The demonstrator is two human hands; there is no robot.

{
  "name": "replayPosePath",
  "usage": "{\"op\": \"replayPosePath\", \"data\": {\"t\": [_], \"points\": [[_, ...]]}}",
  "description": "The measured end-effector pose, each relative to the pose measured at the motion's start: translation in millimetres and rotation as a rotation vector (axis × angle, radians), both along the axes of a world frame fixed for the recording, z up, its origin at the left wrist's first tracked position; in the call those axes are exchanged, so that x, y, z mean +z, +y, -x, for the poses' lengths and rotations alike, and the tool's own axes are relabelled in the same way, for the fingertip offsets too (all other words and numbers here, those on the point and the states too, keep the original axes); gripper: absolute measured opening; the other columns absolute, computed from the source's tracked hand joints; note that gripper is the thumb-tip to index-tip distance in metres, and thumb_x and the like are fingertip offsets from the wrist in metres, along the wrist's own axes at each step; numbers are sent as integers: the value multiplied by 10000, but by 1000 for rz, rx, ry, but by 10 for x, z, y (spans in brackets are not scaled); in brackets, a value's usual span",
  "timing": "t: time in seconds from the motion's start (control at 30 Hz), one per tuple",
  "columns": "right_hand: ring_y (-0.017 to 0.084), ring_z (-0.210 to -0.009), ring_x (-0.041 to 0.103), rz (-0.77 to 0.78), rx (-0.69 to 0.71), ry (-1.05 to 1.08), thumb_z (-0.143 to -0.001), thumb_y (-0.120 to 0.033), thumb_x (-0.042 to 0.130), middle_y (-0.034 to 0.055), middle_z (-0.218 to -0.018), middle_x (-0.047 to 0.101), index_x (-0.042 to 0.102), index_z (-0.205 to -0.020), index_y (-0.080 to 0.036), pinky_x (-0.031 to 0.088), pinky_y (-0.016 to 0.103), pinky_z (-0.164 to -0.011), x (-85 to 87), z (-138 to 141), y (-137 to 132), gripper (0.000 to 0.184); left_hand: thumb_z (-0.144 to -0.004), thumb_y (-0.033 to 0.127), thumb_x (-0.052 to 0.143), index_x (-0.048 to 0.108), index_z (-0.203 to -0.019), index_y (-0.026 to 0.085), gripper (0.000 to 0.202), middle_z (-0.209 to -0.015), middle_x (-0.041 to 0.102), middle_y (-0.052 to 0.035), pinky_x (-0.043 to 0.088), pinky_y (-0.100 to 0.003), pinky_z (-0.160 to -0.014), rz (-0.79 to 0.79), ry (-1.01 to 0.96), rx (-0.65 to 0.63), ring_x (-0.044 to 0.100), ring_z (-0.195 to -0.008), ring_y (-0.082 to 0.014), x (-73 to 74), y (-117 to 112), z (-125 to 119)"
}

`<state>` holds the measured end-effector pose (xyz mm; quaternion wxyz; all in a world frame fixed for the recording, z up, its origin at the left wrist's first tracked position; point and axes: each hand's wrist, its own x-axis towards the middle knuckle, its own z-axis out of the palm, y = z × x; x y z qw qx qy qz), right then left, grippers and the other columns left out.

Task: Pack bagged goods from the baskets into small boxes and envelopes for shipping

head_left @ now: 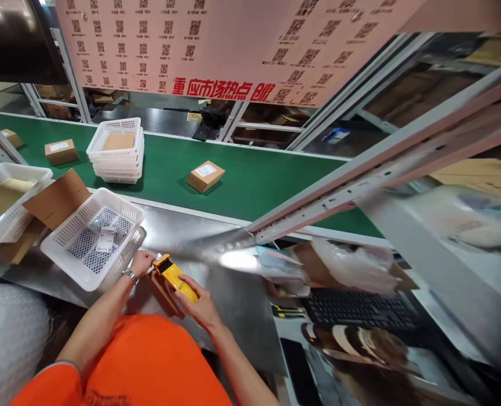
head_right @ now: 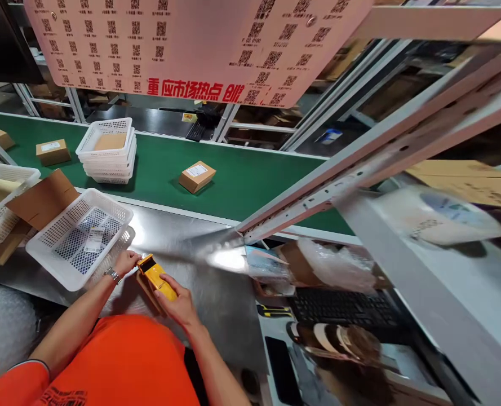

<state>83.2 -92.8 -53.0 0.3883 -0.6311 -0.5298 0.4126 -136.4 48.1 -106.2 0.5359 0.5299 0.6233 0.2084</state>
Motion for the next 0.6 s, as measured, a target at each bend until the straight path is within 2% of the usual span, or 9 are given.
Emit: {"op": "replayPosePath", "data": {"t": [0.1, 0.2, 0.33, 0.43, 0.53, 0.6], "points": [[308, -944, 810, 138, 50, -87, -782, -541, 793, 115, -1171, 850, 805, -1288, -224, 667, 434, -851, 117, -60, -61, 598, -875, 418, 688, 623, -598, 202, 357, -663, 677, -64, 505, -339, -749, -55, 94, 47, 660, -798, -240, -59, 135, 132], [329, -910, 816, 203, 29, -144, -791, -535, 775, 121, -1080, 863, 831, -1228, -205, 662, 443, -829, 110, -116, -184, 550, -888, 333, 683, 628, -593, 199, 329, -672, 697, -82, 505, -355, -776, -38, 183, 47, 678, -780, -242, -187, 173, 203], [315, -853, 819, 150, -5, -146, -804, -515, 743, 139, -1050, 865, 834, -1205, -172, 664, 417, -793, 28, -114, -307, 536, -911, 295, 673, 631, -570, 196, 357, -630, 675, -68, 489, -344, -753, -13, 250, -75, 673, -763, -231, -369, 50, 110], [306, -864, 819, 115, -14, -106, -799, -498, 743, 142, -1068, 865, 837, -1190, -165, 670, 399, -791, 17, -105, -323, 522, -947, 339, 649, 646, -581, 191, 394, -609, 660, -65, 484, -342, -723, -15, 302, -186, 678, -772, -242, -434, -36, 26], [284, -856, 817, 110, -33, -94, -785, -491, 749, 120, -1066, 868, 841, -1172, -190, 677, 383, -787, 32, -112, -307, 498, -948, 338, 663, 721, -726, 169, 286, -738, 738, -93, 519, -347, -773, -47, 361, -280, 714, -849, -265, -432, -22, 59], [283, -883, 819, 101, -41, -94, -777, -495, 758, 119, -1088, 867, 843, -1163, -200, 678, 386, -817, 34, -118, -297, 493, -906, 287, 713, 766, -942, 143, 158, -923, 791, -136, 548, -371, -872, -83, 397, -332, 740, -953, -287, -398, 22, 133]]}}
